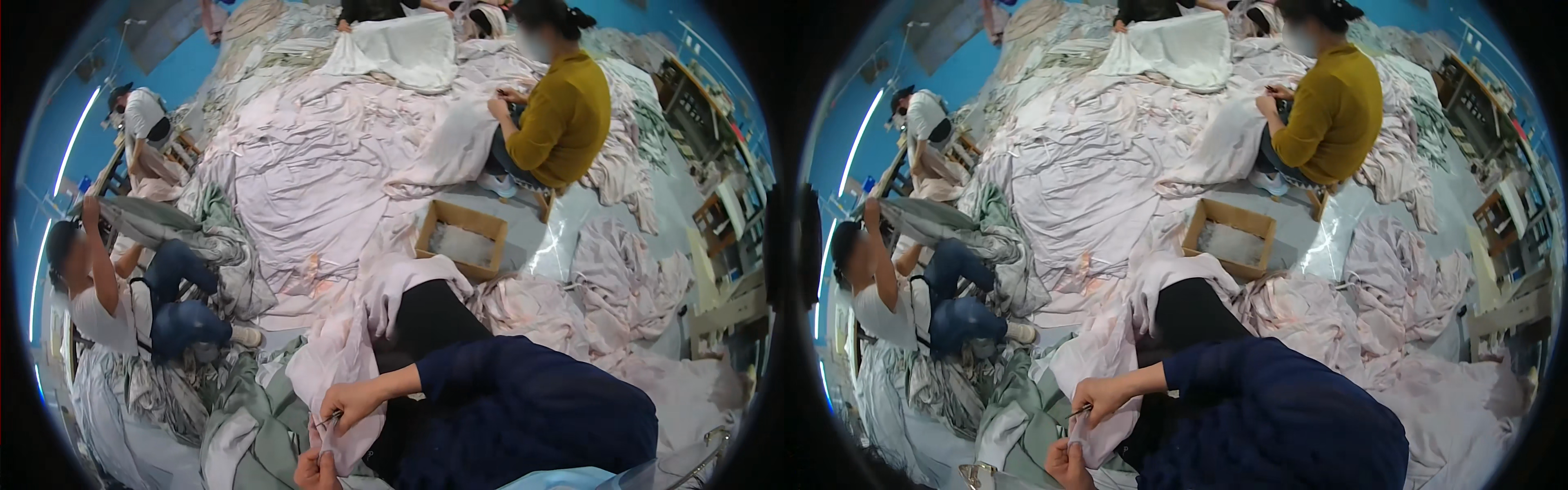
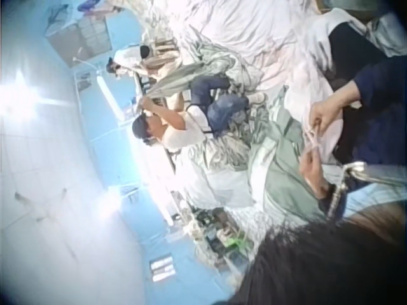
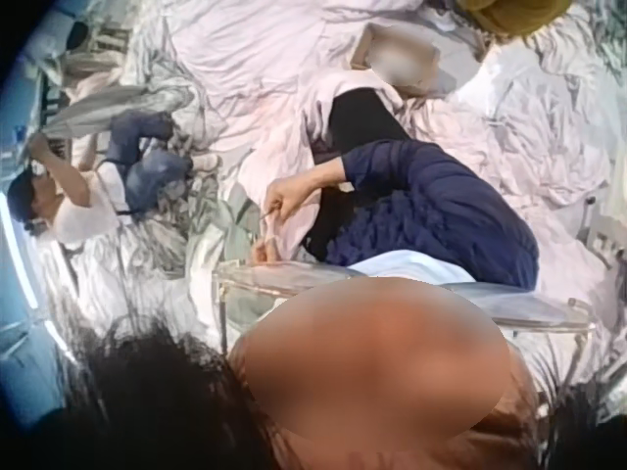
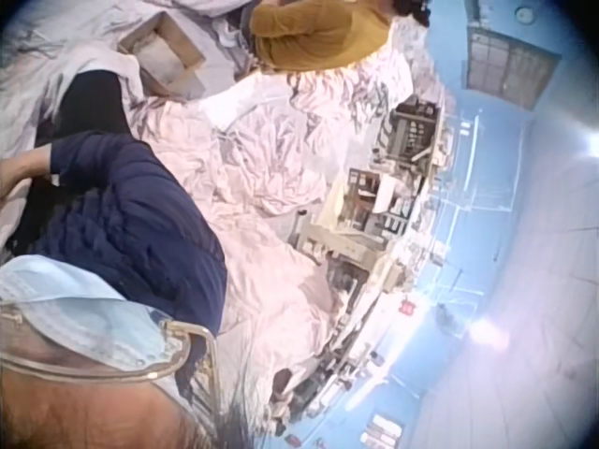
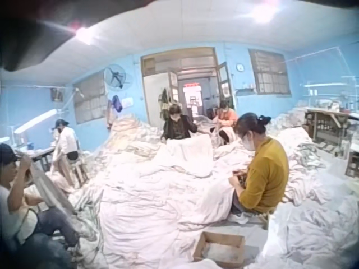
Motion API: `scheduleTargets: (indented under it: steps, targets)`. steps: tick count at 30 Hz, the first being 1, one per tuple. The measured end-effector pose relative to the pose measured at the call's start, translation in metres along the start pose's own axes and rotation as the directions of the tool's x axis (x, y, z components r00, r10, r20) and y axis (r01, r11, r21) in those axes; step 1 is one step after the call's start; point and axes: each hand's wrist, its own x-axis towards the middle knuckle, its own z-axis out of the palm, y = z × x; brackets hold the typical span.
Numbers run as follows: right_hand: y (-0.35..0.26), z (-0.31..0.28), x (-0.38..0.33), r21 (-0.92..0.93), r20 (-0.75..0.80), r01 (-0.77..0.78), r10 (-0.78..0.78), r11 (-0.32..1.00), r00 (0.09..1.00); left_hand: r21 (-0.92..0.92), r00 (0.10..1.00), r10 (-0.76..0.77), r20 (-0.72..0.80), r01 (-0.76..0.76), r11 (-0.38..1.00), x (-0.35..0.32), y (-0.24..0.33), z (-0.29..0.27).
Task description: Trim loose threads and inspect pillowcases in a manufacturing setting.
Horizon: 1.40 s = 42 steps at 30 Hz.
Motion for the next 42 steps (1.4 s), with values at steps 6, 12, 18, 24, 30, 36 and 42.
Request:
scheduleTargets:
  steps: [6, 12, 18, 24, 30, 36, 42]
  targets:
    - [0.005, -0.025, -0.004, -0.504, -0.391, -0.154, -0.066, 0.850, 0.918, 0.069, 0.992, -0.100, -0.079, 0.105, 0.992, 0.004, 0.006, -0.014]
    - [0.029, -0.034, 0.006, -0.586, -0.357, -0.171, -0.062, 0.792, 0.932, 0.182, 0.945, 0.013, -0.326, 0.049, 0.982, 0.008, -0.038, -0.048]
    - [-0.038, -0.106, 0.056, -0.646, -0.613, 0.035, -0.546, 0.762, 0.570, 0.397, 0.870, 0.414, -0.268, -0.292, 0.870, 0.015, 0.061, -0.064]
    - [-0.210, -0.134, 0.056, -0.799, -0.502, 0.168, -0.793, 0.578, 0.345, 0.102, 0.888, 0.166, -0.429, -0.135, 0.986, 0.034, 0.042, -0.061]
    - [-0.177, -0.130, -0.003, -0.776, -0.538, 0.052, -0.703, 0.629, 0.465, 0.394, 0.803, 0.404, -0.438, -0.233, 0.889, 0.059, 0.017, -0.015]
    - [-0.183, -0.127, -0.033, -0.819, -0.463, 0.011, -0.671, 0.574, 0.580, 0.144, 0.752, 0.293, -0.590, -0.259, 0.955, 0.072, -0.011, -0.022]
    - [-0.163, -0.185, -0.040, -0.886, -0.442, -0.153, -0.699, 0.437, 0.563, 0.029, 0.819, 0.274, -0.505, -0.302, 0.953, 0.073, 0.014, -0.022]
